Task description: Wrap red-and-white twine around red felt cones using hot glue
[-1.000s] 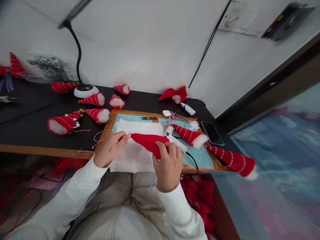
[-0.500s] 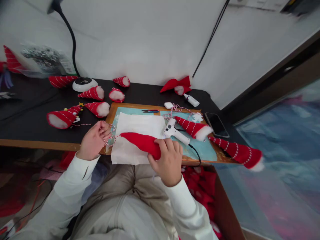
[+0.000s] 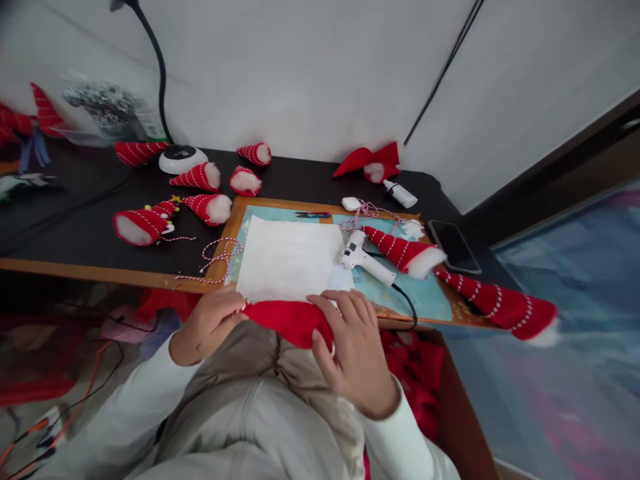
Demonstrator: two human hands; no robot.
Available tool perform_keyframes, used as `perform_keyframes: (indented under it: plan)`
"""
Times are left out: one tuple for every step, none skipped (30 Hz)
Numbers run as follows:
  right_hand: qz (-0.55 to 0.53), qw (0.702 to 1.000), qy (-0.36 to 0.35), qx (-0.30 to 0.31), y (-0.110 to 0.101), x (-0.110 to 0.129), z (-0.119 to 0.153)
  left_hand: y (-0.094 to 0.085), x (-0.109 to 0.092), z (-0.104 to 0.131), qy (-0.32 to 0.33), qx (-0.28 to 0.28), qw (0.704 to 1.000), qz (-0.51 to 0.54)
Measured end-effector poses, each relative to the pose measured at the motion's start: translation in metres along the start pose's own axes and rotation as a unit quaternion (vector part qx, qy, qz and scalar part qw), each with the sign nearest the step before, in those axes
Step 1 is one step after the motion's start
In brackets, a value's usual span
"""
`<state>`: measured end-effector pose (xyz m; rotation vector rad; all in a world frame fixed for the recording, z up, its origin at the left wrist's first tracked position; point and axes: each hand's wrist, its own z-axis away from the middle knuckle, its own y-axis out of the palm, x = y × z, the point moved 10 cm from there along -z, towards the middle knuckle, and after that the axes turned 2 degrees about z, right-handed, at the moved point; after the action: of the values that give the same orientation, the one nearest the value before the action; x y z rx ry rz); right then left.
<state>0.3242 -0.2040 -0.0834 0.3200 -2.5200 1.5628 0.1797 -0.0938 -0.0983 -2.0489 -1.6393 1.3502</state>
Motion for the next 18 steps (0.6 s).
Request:
perform_keyframes:
  plan:
    - [-0.026, 1.0, -0.007, 0.004, -0.004, 0.009, 0.005, 0.001, -0.009, 0.003, 0.0, -0.002, 1.0, 0.016]
    - [-0.047, 0.999, -0.008, -0.006, -0.01, 0.019, 0.009, 0.004, -0.018, 0.006, 0.001, -0.003, 1.0, 0.031]
    - [-0.057, 0.998, -0.006, -0.026, -0.016, 0.028, 0.013, 0.006, -0.027, 0.008, 0.002, -0.002, 0.999, 0.043]
    - [-0.053, 0.998, -0.002, -0.031, -0.018, 0.038, 0.015, 0.009, -0.036, 0.01, 0.006, -0.002, 0.999, 0.053]
    - [-0.048, 0.998, -0.012, -0.034, -0.019, 0.051, 0.015, 0.01, -0.045, 0.01, 0.012, -0.005, 0.998, 0.061]
    - [-0.057, 0.998, -0.029, -0.026, -0.016, 0.065, 0.015, 0.009, -0.054, 0.011, 0.019, -0.01, 0.998, 0.065]
    - [-0.077, 0.996, -0.039, 0.0, -0.008, 0.076, 0.013, 0.007, -0.062, 0.01, 0.028, -0.013, 0.997, 0.065]
    - [-0.105, 0.994, -0.04, 0.019, -0.001, 0.084, 0.011, 0.004, -0.069, 0.01, 0.038, -0.011, 0.997, 0.061]
    - [-0.132, 0.99, -0.032, 0.035, 0.004, 0.088, 0.009, 0.0, -0.075, 0.009, 0.05, -0.001, 0.997, 0.053]
    - [-0.152, 0.987, -0.018, 0.046, 0.009, 0.09, 0.007, -0.004, -0.08, 0.007, 0.061, 0.014, 0.997, 0.039]
    - [-0.161, 0.986, -0.002, 0.048, 0.01, 0.089, 0.005, -0.008, -0.084, 0.006, 0.073, 0.033, 0.997, 0.023]
    - [-0.161, 0.986, 0.007, 0.05, 0.011, 0.089, 0.004, -0.013, -0.087, 0.006, 0.085, 0.052, 0.995, 0.006]
    - [-0.155, 0.986, 0.007, 0.06, 0.012, 0.091, 0.003, -0.018, -0.09, 0.005, 0.098, 0.067, 0.993, -0.007]
    - [-0.149, 0.986, -0.005, 0.075, 0.013, 0.094, 0.002, -0.022, -0.092, 0.005, 0.112, 0.082, 0.99, -0.01]
    - [-0.145, 0.985, -0.028, 0.092, 0.014, 0.1, 0.001, -0.024, -0.094, 0.004, 0.124, 0.1, 0.987, -0.002]
    - [-0.146, 0.981, -0.062, 0.108, 0.015, 0.108, -0.001, -0.024, -0.097, 0.004, 0.136, 0.12, 0.983, 0.017]
    - [-0.151, 0.976, -0.101, 0.12, 0.015, 0.116, -0.002, -0.022, -0.1, 0.004, 0.146, 0.144, 0.978, 0.041]
    - [-0.161, 0.969, -0.14, 0.124, 0.013, 0.123, -0.005, -0.022, -0.102, 0.003, 0.155, 0.165, 0.972, 0.064]
